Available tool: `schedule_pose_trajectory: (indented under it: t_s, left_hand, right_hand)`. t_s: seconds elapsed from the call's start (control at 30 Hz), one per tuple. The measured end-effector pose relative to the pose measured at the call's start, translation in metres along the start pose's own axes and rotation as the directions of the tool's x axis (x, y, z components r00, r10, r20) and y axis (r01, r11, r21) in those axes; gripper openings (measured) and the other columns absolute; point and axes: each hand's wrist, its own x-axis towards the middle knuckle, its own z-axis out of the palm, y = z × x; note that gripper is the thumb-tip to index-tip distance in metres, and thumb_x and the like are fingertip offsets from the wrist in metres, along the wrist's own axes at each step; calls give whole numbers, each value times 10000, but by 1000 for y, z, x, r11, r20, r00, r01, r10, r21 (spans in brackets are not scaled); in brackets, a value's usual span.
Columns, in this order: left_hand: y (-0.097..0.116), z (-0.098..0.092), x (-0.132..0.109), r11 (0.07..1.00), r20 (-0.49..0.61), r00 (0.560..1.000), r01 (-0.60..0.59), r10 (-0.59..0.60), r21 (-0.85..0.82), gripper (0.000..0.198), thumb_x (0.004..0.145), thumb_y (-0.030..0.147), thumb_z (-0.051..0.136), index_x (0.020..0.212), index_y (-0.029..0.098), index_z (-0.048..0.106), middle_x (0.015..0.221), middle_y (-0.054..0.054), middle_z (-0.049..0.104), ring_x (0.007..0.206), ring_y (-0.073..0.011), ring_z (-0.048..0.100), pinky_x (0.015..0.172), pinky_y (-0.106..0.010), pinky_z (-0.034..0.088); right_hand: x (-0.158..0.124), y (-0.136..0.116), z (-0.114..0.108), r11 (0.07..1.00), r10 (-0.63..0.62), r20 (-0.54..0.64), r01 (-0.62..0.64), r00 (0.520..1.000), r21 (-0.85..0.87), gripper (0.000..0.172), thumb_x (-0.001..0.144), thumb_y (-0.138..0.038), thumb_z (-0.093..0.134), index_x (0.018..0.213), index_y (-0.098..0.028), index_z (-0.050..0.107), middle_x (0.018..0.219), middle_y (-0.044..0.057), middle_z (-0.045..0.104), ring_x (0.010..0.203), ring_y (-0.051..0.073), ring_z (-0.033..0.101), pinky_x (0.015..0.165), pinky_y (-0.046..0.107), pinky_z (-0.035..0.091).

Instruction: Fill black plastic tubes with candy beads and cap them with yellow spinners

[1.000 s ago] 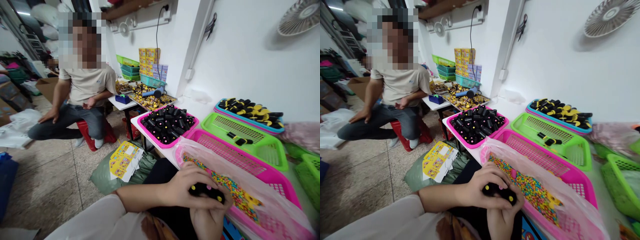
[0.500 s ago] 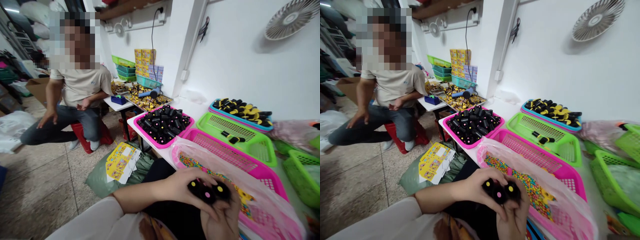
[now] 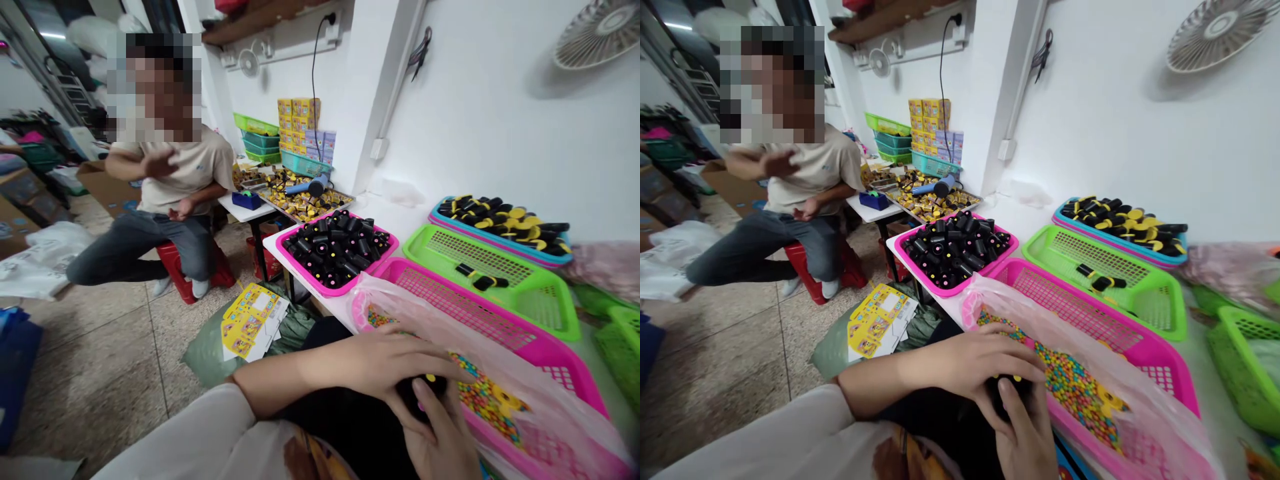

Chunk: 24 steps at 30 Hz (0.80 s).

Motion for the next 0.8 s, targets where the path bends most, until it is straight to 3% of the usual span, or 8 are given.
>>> schedule_pose_trajectory:
  t_s: [0.1, 0.2, 0.33, 0.47, 0.63, 0.7, 0.8]
  left_hand:
    - [0, 0, 1, 996, -23, 1000, 10, -8, 86, 763, 764, 627, 853, 1379, 226, 645, 1490, -160, 653, 1373, -304, 635, 1216, -431, 401]
    - [0, 2, -2, 993, -82, 992, 103, -98, 56, 766, 698, 632, 901, 1325, 252, 682, 1497, -157, 647, 1324, -313, 667, 1159, -421, 464]
    - [0, 2, -9, 981, -127, 975, 172, -183, -93, 1153, 644, 655, 921, 1587, 183, 456, 1545, -208, 598, 1419, -357, 599, 1212, -464, 441]
    - [-4, 2, -10, 990, -31, 993, 113, -116, -88, 1059, 724, 638, 877, 1587, 170, 481, 1647, -194, 492, 1516, -342, 511, 1293, -448, 358]
    - [-2, 4, -9, 990, -6, 992, 128, -129, -63, 1309, 734, 655, 860, 1696, 76, 186, 1735, -244, 283, 1600, -352, 379, 1317, -460, 333]
    - [2, 4, -12, 993, -2, 993, 115, -115, -26, 1179, 812, 639, 804, 1686, 85, 239, 1746, -222, 272, 1606, -337, 372, 1323, -445, 324]
    - [4, 2, -18, 997, 21, 998, 66, -66, 30, 809, 914, 607, 709, 1573, 185, 503, 1722, -144, 383, 1580, -308, 422, 1324, -426, 320]
  right_hand:
    - [4, -4, -2, 1000, -4, -26, 4, 1000, -3, 228, 845, -410, 802, 1056, -329, 769, 1356, 60, 689, 1299, 364, 651, 957, 470, 641]
    - [12, -19, 3, 980, 148, 38, -151, 988, 127, 286, 936, -411, 716, 1211, -337, 695, 1290, 62, 719, 1192, 307, 717, 916, 432, 665]
    - [21, -38, 6, 919, 298, 54, -302, 953, 252, 271, 983, -417, 669, 1234, -313, 668, 1187, 74, 761, 1056, 261, 764, 769, 332, 675]
    - [24, -44, 3, 823, 395, 121, -409, 911, 395, 295, 913, -429, 757, 1177, -303, 720, 1197, 84, 774, 1029, 260, 781, 668, 271, 657]
    - [23, -52, 9, 705, 488, 108, -465, 866, 536, 413, 816, -417, 838, 1209, -332, 742, 1244, 78, 775, 1134, 281, 750, 800, 333, 667]
    - [21, -58, 11, 624, 554, 118, -505, 824, 596, 522, 763, -410, 879, 1256, -358, 715, 1263, 63, 766, 1172, 281, 730, 852, 356, 658]
    - [16, -66, 13, 502, 623, 196, -579, 757, 642, 604, 725, -396, 908, 1287, -397, 685, 1283, 37, 754, 1177, 276, 724, 875, 388, 651]
